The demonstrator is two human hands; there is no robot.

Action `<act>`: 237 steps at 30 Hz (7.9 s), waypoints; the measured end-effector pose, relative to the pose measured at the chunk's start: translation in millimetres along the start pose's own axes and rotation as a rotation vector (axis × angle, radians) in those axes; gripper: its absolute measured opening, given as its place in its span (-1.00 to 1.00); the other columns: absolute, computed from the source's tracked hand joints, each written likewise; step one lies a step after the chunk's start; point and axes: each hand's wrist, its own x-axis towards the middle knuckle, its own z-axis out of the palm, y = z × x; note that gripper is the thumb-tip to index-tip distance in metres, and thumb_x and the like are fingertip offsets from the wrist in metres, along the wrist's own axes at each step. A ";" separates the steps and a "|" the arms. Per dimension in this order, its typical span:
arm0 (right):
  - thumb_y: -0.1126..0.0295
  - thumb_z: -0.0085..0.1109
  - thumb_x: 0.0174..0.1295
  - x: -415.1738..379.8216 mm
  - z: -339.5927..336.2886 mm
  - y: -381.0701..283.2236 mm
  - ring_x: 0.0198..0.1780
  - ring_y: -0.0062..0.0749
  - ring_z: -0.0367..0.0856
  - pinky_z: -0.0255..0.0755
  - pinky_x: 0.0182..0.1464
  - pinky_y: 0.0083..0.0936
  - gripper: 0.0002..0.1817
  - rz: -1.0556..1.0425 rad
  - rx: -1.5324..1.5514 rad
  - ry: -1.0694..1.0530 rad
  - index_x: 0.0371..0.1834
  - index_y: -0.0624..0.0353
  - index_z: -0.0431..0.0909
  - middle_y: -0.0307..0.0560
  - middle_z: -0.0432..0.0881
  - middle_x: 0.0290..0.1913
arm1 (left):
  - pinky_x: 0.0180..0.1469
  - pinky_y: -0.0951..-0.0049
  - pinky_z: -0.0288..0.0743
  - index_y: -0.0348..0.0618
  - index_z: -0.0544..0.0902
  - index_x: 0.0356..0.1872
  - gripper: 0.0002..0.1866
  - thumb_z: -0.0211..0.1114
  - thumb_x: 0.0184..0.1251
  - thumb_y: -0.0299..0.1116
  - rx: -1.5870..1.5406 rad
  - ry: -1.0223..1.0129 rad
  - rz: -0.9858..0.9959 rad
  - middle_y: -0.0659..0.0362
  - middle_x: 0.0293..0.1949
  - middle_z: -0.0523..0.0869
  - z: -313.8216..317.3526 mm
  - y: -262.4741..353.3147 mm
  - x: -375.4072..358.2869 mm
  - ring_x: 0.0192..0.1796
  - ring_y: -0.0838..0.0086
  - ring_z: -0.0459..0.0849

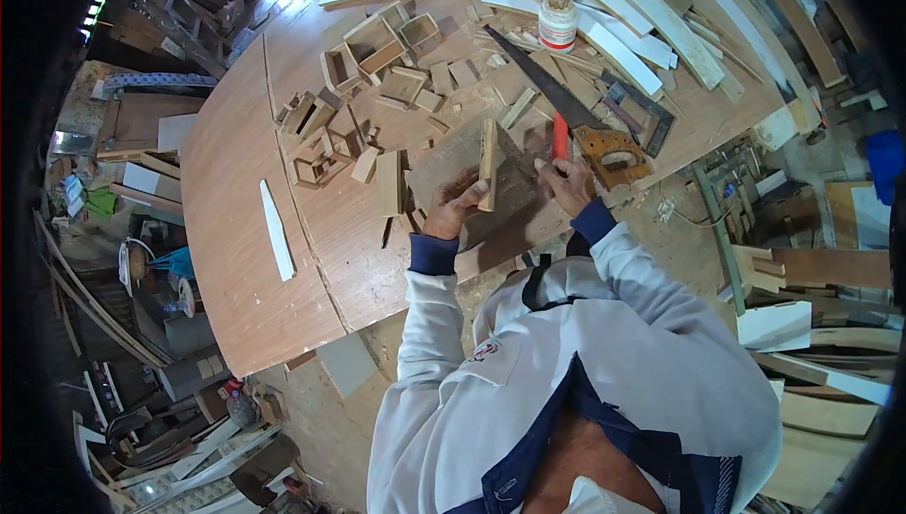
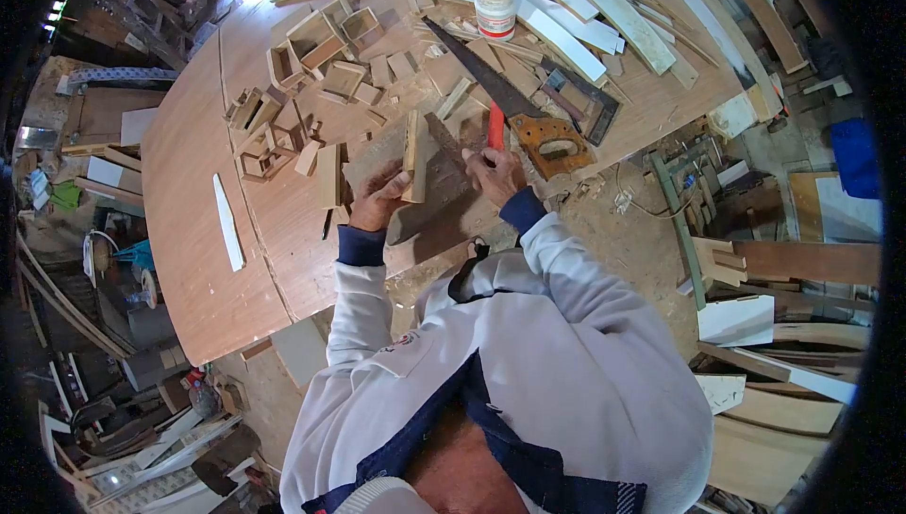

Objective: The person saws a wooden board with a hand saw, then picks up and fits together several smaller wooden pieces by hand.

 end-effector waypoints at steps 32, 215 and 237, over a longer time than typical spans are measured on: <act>0.24 0.18 0.28 2.4 19.1 49.5 -0.44 -0.56 0.58 0.50 -0.36 -0.55 -0.72 0.022 0.272 0.079 -0.21 0.27 0.66 -0.13 0.67 -0.45 | 0.39 0.06 0.18 -0.29 0.35 0.30 -0.27 0.34 0.00 -0.39 1.413 0.218 0.593 -0.15 0.29 0.42 -8.5 -30.0 11.6 0.35 -0.07 0.32; 0.26 0.54 -0.14 64.2 40.6 10.9 0.43 0.16 0.20 0.13 0.46 -0.24 0.28 -0.469 -0.332 -0.237 0.54 0.27 -0.28 0.31 0.18 0.44 | -0.11 0.12 0.59 0.06 0.65 -0.05 -0.66 0.31 0.09 -0.30 1.250 0.067 0.339 -0.02 -0.23 0.74 -49.2 25.9 55.6 -0.17 0.00 0.69; 0.29 0.50 -0.11 65.0 51.6 25.8 0.43 0.06 0.24 0.17 0.45 -0.24 0.26 -0.428 -0.247 -0.196 0.55 0.17 -0.30 0.19 0.19 0.45 | -0.11 0.14 0.56 -0.12 0.65 -0.11 -0.68 0.38 0.06 -0.35 1.286 0.128 0.361 -0.09 -0.24 0.72 -44.8 29.7 51.0 -0.14 -0.02 0.69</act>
